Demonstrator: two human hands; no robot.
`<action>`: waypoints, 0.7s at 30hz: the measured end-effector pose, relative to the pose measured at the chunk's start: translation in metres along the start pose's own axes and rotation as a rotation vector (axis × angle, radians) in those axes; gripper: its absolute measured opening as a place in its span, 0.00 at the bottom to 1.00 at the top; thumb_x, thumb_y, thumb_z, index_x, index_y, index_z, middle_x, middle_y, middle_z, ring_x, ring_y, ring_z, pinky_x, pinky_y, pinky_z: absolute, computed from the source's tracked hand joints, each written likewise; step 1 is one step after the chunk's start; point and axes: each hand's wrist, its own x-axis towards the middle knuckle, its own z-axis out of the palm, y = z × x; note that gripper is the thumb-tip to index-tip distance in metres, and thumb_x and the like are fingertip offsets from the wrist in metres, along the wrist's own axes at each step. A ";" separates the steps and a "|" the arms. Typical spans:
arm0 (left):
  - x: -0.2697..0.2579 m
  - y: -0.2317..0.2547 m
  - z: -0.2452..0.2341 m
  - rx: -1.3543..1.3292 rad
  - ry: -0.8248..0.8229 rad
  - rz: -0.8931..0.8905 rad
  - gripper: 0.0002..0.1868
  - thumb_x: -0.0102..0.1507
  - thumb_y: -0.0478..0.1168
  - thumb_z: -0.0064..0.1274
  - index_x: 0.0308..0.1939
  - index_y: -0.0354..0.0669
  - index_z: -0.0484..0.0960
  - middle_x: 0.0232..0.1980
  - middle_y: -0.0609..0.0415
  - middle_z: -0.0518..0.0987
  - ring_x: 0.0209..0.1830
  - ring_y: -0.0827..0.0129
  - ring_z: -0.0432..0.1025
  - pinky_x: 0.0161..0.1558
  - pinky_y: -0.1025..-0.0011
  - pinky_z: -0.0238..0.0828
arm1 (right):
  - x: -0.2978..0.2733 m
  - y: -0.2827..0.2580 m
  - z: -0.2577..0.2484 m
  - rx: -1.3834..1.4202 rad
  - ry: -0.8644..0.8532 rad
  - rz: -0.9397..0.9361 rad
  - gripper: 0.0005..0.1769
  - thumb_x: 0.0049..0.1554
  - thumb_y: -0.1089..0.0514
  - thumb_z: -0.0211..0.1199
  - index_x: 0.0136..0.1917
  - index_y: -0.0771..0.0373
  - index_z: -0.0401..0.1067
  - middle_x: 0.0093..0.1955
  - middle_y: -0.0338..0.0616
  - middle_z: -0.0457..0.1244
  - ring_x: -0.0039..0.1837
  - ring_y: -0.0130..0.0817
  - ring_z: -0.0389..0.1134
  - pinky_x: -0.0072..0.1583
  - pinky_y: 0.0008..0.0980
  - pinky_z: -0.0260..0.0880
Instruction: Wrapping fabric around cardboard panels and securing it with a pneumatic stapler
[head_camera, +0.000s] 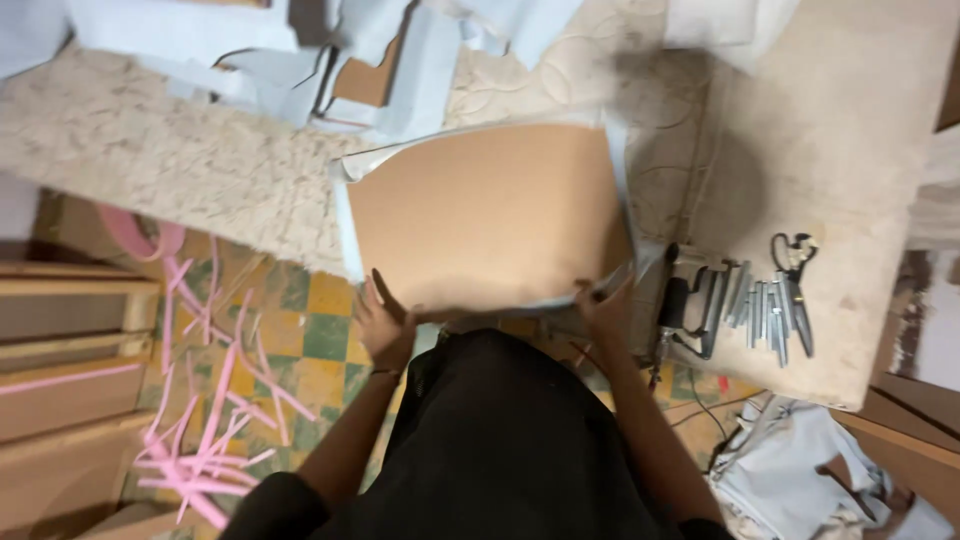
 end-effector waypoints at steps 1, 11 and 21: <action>-0.012 -0.002 0.015 -0.052 -0.079 -0.246 0.58 0.53 0.57 0.71 0.80 0.52 0.54 0.71 0.30 0.68 0.70 0.34 0.63 0.67 0.38 0.61 | 0.008 0.002 -0.004 0.309 -0.037 -0.300 0.65 0.57 0.52 0.68 0.83 0.69 0.19 0.80 0.79 0.29 0.80 0.73 0.39 0.77 0.64 0.51; -0.063 0.067 0.067 -0.139 -0.846 0.375 0.33 0.61 0.57 0.61 0.69 0.71 0.69 0.40 0.67 0.86 0.44 0.66 0.82 0.48 0.64 0.78 | 0.049 0.057 0.046 0.339 0.038 -0.517 0.16 0.61 0.54 0.68 0.55 0.68 0.71 0.43 0.54 0.65 0.41 0.38 0.67 0.36 0.42 0.67; 0.002 0.148 0.095 -0.123 -0.436 1.507 0.29 0.47 0.56 0.69 0.47 0.53 0.78 0.44 0.60 0.72 0.50 0.63 0.65 0.52 0.60 0.59 | 0.033 0.140 0.076 -0.095 -0.156 -0.208 0.46 0.68 0.26 0.40 0.46 0.71 0.77 0.48 0.66 0.69 0.57 0.63 0.70 0.62 0.60 0.62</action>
